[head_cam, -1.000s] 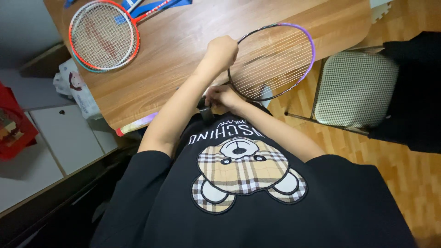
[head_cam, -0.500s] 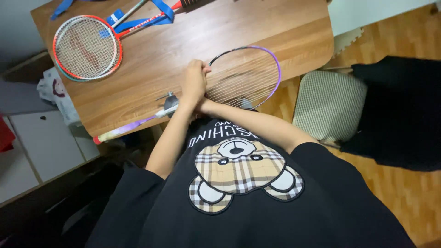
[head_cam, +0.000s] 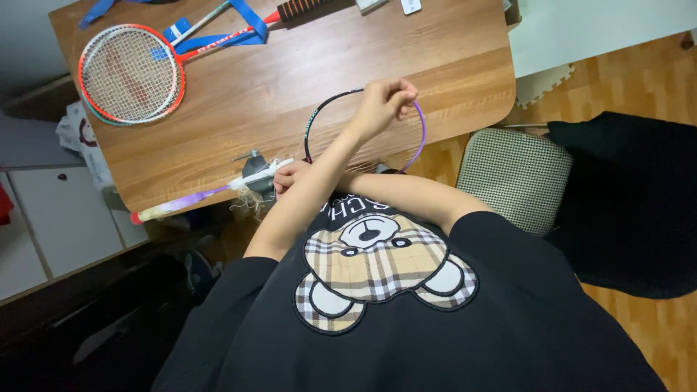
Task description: The recorder is stringing a badminton racket using manual tensioning and a clamp at a table.
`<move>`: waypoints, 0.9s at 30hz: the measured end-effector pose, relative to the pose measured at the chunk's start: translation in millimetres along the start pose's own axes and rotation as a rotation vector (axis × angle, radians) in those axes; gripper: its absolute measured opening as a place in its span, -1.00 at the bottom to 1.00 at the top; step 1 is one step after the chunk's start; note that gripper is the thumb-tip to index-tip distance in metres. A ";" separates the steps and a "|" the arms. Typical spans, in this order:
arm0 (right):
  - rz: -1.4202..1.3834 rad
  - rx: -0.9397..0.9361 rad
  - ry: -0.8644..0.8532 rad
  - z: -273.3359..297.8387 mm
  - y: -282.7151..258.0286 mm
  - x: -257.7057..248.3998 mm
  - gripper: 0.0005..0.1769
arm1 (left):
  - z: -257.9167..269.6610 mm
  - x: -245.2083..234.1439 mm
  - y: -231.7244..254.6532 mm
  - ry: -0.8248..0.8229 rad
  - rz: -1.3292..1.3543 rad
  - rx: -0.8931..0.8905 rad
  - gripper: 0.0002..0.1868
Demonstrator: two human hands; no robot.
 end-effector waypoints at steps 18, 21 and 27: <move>0.073 0.005 -0.046 11.1 -28.1 -0.1 -0.61 | 18.5 -9.3 22.6 0.213 -0.793 0.259 -0.71; 0.089 0.008 -0.048 7.2 -18.8 -1.3 -0.64 | 16.6 -9.6 19.8 0.233 -0.786 0.239 -0.69; 0.076 -0.010 -0.042 14.1 -32.6 1.1 -0.64 | 14.8 -9.1 17.3 0.242 -0.719 0.205 -0.57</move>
Point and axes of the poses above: each hand's wrist, its own z-axis away from the middle knuckle, its own x-axis out of the palm, y = z × x, the point moved 1 cm from there along -z, towards the middle knuckle, and after that the axes turned 10 degrees about z, right-handed, at the moved point
